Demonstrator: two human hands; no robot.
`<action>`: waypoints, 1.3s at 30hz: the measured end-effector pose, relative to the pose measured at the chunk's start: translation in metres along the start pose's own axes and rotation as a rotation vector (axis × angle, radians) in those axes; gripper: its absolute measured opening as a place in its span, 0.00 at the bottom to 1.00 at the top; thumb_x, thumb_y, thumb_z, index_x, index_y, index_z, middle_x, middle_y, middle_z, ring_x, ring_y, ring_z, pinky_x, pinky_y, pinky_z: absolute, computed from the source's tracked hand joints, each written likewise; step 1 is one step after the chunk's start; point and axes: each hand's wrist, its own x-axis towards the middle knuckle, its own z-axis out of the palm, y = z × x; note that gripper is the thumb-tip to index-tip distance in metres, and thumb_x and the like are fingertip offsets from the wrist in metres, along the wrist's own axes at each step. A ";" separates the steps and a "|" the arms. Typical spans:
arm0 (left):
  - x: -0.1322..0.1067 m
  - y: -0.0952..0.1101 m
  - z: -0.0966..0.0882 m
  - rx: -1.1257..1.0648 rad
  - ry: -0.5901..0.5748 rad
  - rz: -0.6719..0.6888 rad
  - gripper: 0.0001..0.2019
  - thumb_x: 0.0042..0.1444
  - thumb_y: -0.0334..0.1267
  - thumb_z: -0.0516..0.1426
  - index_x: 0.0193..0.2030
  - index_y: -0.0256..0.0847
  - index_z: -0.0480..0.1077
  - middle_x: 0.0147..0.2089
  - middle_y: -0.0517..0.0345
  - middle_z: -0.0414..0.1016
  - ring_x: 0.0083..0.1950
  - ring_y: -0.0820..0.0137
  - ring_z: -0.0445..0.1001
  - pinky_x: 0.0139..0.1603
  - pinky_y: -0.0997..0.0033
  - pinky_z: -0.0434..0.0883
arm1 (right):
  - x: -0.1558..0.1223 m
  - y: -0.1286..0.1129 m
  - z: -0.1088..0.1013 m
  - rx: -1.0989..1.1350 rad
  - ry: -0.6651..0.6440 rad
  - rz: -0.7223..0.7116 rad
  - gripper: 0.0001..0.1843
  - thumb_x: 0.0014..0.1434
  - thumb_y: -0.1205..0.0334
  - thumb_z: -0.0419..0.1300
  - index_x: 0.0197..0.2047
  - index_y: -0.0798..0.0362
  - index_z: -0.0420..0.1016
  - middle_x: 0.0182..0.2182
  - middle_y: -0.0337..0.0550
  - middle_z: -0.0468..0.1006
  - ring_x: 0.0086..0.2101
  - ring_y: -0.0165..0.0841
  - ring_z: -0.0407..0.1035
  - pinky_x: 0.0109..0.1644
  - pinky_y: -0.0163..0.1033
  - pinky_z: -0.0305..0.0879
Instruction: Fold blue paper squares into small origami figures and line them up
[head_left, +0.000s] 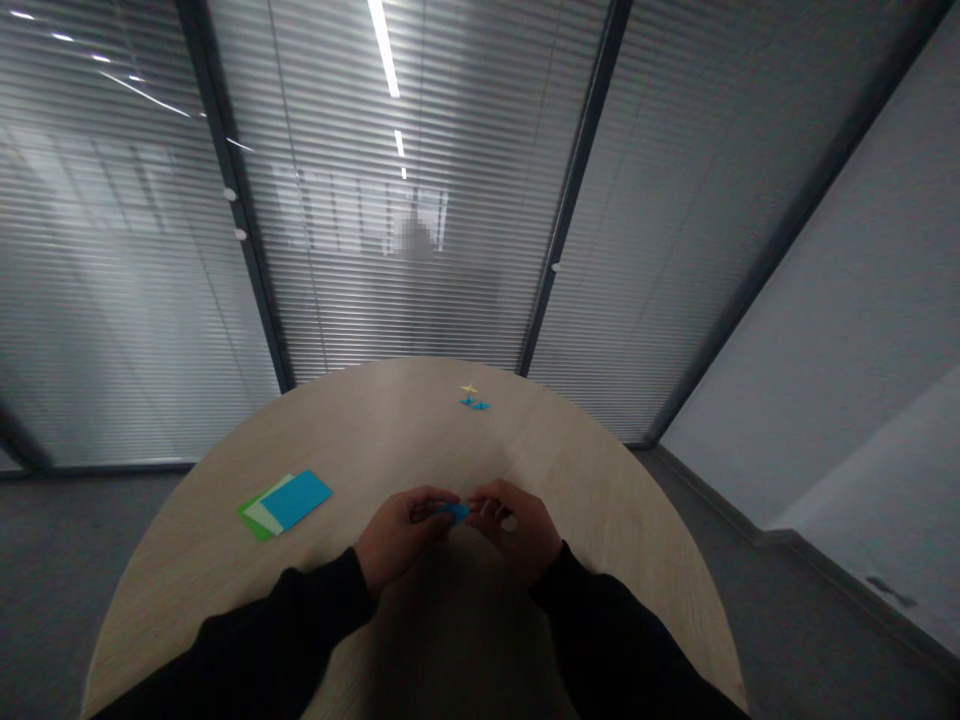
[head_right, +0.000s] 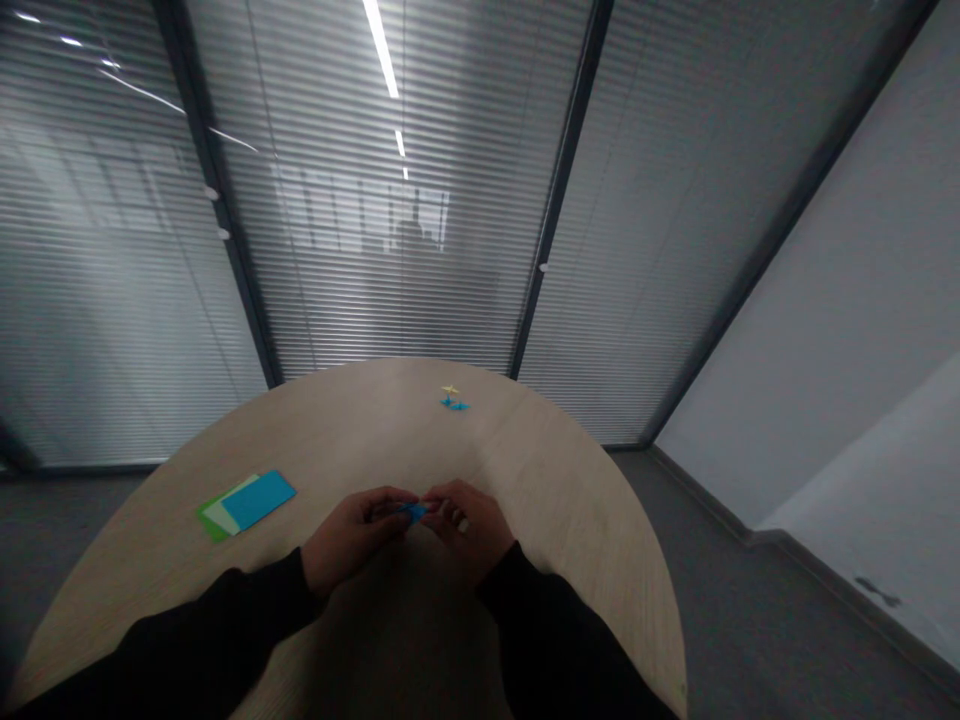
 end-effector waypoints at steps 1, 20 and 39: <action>0.000 0.000 0.000 0.019 -0.002 -0.001 0.16 0.53 0.41 0.62 0.47 0.36 0.75 0.43 0.48 0.82 0.40 0.63 0.78 0.41 0.64 0.72 | 0.000 -0.001 -0.002 -0.029 -0.012 -0.063 0.07 0.60 0.58 0.62 0.41 0.51 0.76 0.32 0.42 0.78 0.28 0.30 0.71 0.32 0.35 0.68; -0.003 0.004 0.001 0.170 -0.013 0.052 0.13 0.55 0.39 0.59 0.45 0.38 0.77 0.42 0.49 0.82 0.41 0.62 0.78 0.44 0.62 0.71 | 0.003 -0.001 -0.003 -0.094 -0.096 -0.040 0.09 0.63 0.57 0.60 0.34 0.52 0.76 0.31 0.43 0.77 0.30 0.32 0.71 0.35 0.36 0.67; -0.005 0.006 0.005 0.210 0.035 0.068 0.12 0.53 0.40 0.62 0.42 0.38 0.73 0.40 0.50 0.81 0.41 0.61 0.78 0.43 0.63 0.72 | 0.001 -0.006 0.006 0.035 -0.047 0.207 0.05 0.58 0.60 0.61 0.34 0.53 0.73 0.28 0.41 0.78 0.28 0.32 0.72 0.33 0.36 0.67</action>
